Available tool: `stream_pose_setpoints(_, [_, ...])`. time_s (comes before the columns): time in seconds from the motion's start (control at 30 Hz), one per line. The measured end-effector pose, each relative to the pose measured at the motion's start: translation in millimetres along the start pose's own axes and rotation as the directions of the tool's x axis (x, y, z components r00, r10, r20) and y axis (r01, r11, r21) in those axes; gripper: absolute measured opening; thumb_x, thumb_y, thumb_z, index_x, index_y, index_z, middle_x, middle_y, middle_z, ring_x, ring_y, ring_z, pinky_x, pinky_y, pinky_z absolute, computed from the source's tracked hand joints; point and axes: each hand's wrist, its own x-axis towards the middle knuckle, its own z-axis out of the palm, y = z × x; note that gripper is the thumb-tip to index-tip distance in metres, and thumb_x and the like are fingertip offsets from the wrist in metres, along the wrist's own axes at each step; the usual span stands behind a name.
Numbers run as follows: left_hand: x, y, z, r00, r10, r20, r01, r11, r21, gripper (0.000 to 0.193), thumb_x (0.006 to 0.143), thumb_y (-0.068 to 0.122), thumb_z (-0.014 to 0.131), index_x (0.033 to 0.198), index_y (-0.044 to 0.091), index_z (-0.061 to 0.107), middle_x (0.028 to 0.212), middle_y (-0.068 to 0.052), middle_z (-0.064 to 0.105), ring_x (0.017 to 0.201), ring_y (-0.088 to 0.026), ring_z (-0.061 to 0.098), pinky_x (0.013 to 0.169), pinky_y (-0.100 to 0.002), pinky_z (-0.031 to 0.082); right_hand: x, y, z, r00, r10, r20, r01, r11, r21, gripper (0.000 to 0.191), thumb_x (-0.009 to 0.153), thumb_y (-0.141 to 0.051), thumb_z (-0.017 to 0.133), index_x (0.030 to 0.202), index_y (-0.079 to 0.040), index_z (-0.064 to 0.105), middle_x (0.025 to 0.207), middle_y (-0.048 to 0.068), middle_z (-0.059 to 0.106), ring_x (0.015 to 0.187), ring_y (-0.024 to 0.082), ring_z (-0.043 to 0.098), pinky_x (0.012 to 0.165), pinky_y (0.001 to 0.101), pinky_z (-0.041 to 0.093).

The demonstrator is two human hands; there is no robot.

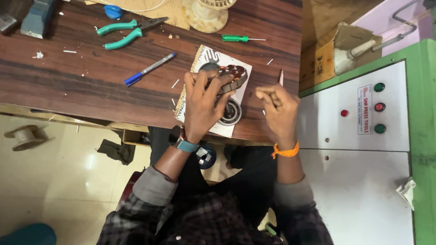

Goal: The person sits at a workbench and fits a copper-wound motor armature into a bearing and housing assembly by hand, pressing and rotating the parts to seat them together, working over a printed sheet on the table.

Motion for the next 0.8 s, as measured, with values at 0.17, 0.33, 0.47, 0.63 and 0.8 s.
stream_pose_setpoints(0.17, [-4.6,2.7,1.7,1.0,-0.027,-0.009,0.027,0.999,0.026,0.036,0.09,0.015,0.08,0.124,0.011,0.068,0.117,-0.009,0.056,0.102,-0.031,0.045,0.09,-0.043,0.042,33.5,-33.7,-5.7,0.973,-0.222,0.064,0.228,0.966,-0.124,0.005,0.098,0.005,0.074,0.101,0.004,0.071,0.091,0.01,0.076,0.07,0.011,0.064,0.063,0.0246,0.049])
stream_pose_setpoints(0.33, [-1.1,14.6,1.5,0.997,-0.069,-0.041,0.071,0.996,0.057,0.034,0.09,0.017,0.079,0.122,0.01,0.068,0.117,-0.009,0.055,0.104,-0.031,0.045,0.092,-0.043,0.042,54.0,-48.2,8.0,0.949,-0.287,0.128,0.293,0.955,-0.034,0.006,0.103,0.0,0.072,0.104,0.003,0.067,0.098,0.009,0.075,0.087,0.014,0.075,0.073,0.0274,0.061])
stream_pose_setpoints(0.47, [6.6,16.1,-3.7,0.984,-0.175,0.044,0.179,0.977,-0.12,0.059,0.088,0.018,0.08,0.137,0.013,0.047,0.109,-0.01,0.063,0.106,-0.029,0.052,0.096,-0.043,0.043,69.7,-46.9,21.9,0.925,-0.341,0.17,0.36,0.928,-0.095,0.008,0.098,-0.002,0.076,0.1,0.001,0.069,0.09,0.009,0.074,0.077,0.015,0.073,0.066,0.0278,0.056])
stream_pose_setpoints(0.63, [25.6,-15.1,-10.8,0.833,-0.34,0.436,0.544,0.366,-0.755,0.096,0.097,0.011,0.069,0.162,0.014,-0.002,0.111,-0.005,0.075,0.115,-0.015,0.069,0.105,-0.036,0.053,84.0,-44.8,33.3,0.888,-0.409,0.211,0.423,0.906,-0.023,0.008,0.096,-0.003,0.078,0.098,-0.002,0.071,0.088,0.007,0.074,0.074,0.015,0.073,0.063,0.0271,0.055])
stream_pose_setpoints(0.8, [19.3,-25.0,-10.2,0.892,-0.284,0.352,0.451,0.482,-0.751,0.088,0.099,0.004,0.066,0.163,0.013,0.006,0.1,-0.007,0.07,0.099,-0.013,0.067,0.096,-0.032,0.054,50.8,-56.6,34.5,0.955,-0.268,0.13,0.28,0.956,-0.083,0.011,0.091,-0.005,0.083,0.093,-0.002,0.073,0.072,0.003,0.067,0.057,0.01,0.052,0.052,0.0264,0.038])
